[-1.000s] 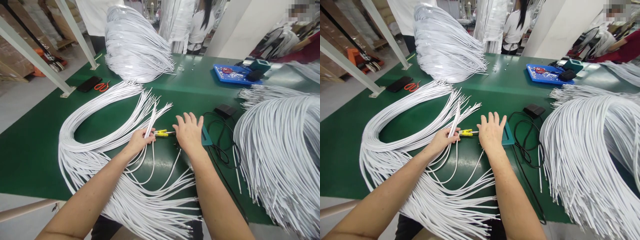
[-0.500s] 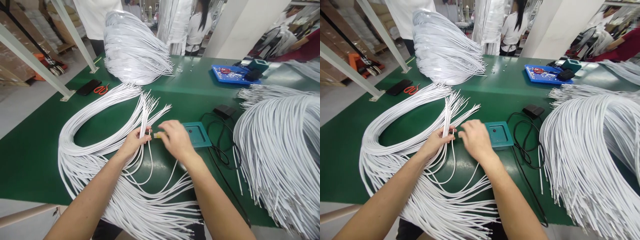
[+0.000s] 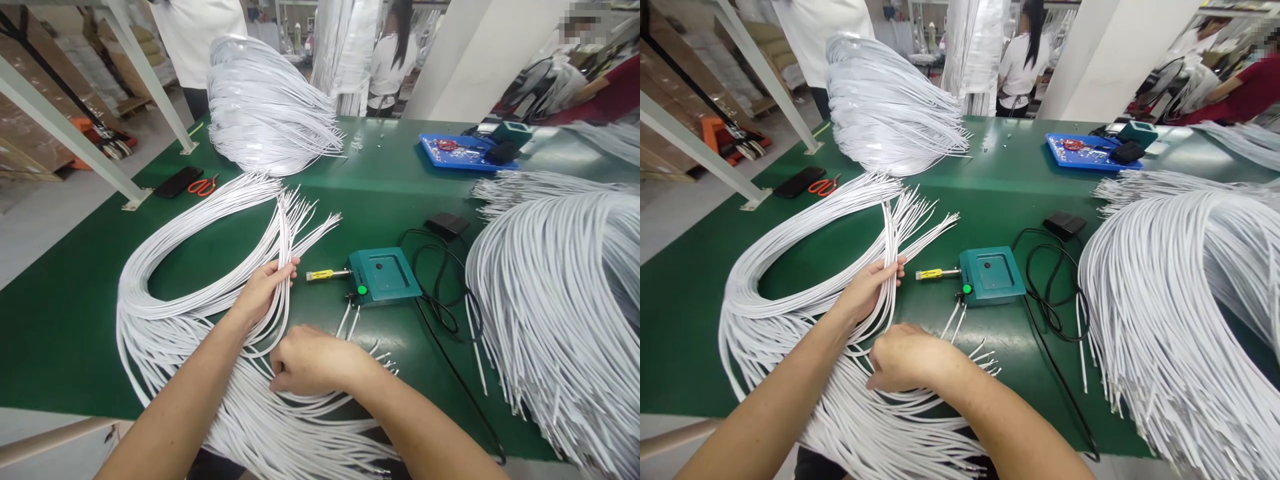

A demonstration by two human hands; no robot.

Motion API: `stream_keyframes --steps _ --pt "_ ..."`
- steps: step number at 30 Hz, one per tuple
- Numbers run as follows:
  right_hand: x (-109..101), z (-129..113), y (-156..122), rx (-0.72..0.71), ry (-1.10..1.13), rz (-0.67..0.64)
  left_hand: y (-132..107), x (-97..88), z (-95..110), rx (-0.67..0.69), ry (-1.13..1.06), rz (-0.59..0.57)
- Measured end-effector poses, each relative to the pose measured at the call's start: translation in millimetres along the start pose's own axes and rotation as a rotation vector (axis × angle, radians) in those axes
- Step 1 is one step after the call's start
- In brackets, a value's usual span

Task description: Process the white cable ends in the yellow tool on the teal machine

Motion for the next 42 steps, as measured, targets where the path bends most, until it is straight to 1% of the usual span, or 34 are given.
stream_keyframes --steps 2,4,5,7,9,10,13,15,17,20,24,27,28,29,31,33,34,35,38,42 --pt "1 9 -1 0.004 0.108 -0.013 0 -1.3 -1 -0.015 -0.001 0.004" --pt "-4 31 -3 0.108 0.261 0.020 -1 -1.0 -1 -0.013 -0.002 -0.005" --pt "-9 46 -5 0.187 0.347 0.074 -1 -0.3 -1 -0.002 -0.003 -0.011" --pt "-22 75 -11 0.324 0.492 0.264 -2 2.1 -1 0.006 -0.015 -0.031" --pt "-32 92 -13 0.370 0.581 0.424 -3 6.6 -3 -0.012 -0.036 -0.067" --pt "-33 97 -12 0.365 0.604 0.466 -4 9.5 -5 -0.032 -0.047 -0.091" --pt "-30 101 -5 0.355 0.620 0.506 -6 15.7 -8 -0.072 -0.071 -0.138" --pt "-27 104 -3 0.384 0.615 0.524 -6 15.7 -8 -0.082 -0.085 -0.129" --pt "-24 104 -1 0.400 0.631 0.514 -5 12.7 -7 -0.076 -0.091 -0.095" --pt "-18 99 3 0.372 0.696 0.449 -2 5.0 -2 -0.037 -0.079 -0.028" --pt "-8 89 7 0.315 0.761 0.319 2 -7.8 7 0.024 -0.095 0.073" --pt "-6 87 7 0.285 0.751 0.261 3 -11.0 9 0.036 -0.084 0.096" --pt "-8 90 5 0.296 0.746 0.278 3 -10.2 9 0.038 -0.073 0.089" --pt "-13 96 2 0.324 0.745 0.333 3 -8.7 9 0.044 -0.061 0.079" --pt "-27 114 -9 0.400 0.778 0.534 2 -3.4 7 0.051 -0.026 0.039" --pt "-38 129 -21 0.446 0.850 0.741 0 4.0 4 0.051 0.025 -0.016" --pt "-40 133 -23 0.449 0.888 0.799 -1 8.2 2 0.050 0.058 -0.048" --pt "-41 136 -24 0.446 0.921 0.826 -2 12.1 0 0.047 0.093 -0.077" --pt "-38 138 -22 0.462 0.961 0.840 -7 20.9 -3 0.039 0.191 -0.140" --pt "-36 138 -23 0.479 1.045 0.854 -10 25.4 -3 0.044 0.251 -0.175"
Point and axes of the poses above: each hand's wrist, its own y-axis towards the middle knuckle, its own x-axis out of the palm, z = x × y, the point moved 9 cm from there along y, towards the middle knuckle, and after that the axes turned 13 degrees about -y, right-handed, at the moved point
